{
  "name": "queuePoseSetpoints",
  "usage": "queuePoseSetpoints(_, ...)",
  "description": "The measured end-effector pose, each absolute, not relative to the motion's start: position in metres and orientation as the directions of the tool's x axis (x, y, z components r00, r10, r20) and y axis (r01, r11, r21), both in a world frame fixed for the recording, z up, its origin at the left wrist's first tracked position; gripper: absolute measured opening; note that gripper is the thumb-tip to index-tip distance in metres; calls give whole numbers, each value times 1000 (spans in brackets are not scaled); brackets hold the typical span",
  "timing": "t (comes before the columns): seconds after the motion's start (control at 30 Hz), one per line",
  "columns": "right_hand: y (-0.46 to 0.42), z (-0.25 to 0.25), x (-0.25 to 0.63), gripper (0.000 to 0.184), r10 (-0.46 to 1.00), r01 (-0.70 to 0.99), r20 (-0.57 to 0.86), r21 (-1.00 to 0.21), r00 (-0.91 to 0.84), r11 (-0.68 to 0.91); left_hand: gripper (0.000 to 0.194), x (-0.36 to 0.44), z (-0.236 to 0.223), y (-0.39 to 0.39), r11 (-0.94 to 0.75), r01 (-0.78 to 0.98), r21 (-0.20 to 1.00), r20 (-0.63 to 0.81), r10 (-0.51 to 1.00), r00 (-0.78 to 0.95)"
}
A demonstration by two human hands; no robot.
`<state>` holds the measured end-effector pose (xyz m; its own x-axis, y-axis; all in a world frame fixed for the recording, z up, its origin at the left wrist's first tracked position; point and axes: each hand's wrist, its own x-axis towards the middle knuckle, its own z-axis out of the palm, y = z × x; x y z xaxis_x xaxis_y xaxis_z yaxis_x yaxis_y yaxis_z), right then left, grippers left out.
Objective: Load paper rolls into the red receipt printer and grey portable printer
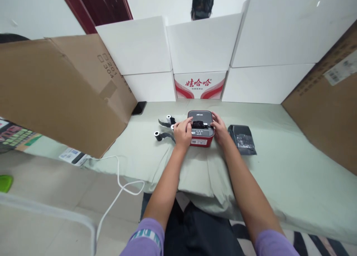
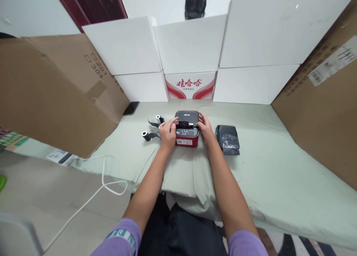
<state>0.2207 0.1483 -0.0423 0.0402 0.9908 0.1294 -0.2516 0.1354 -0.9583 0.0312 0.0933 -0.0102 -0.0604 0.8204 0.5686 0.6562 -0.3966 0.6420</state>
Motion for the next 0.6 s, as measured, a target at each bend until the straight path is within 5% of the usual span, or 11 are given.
queuePoseSetpoints(0.43, 142, -33, 219, 71, 991, -288, 132, -949, 3, 127, 37, 34, -10, 93, -346, 705, 620, 554, 829, -80)
queuePoseSetpoints(0.6, 141, -35, 220, 71, 988, -291, 153, -946, -14, 142, 34, 37, -10, 90, -331, 628, 704, 525, 839, -147)
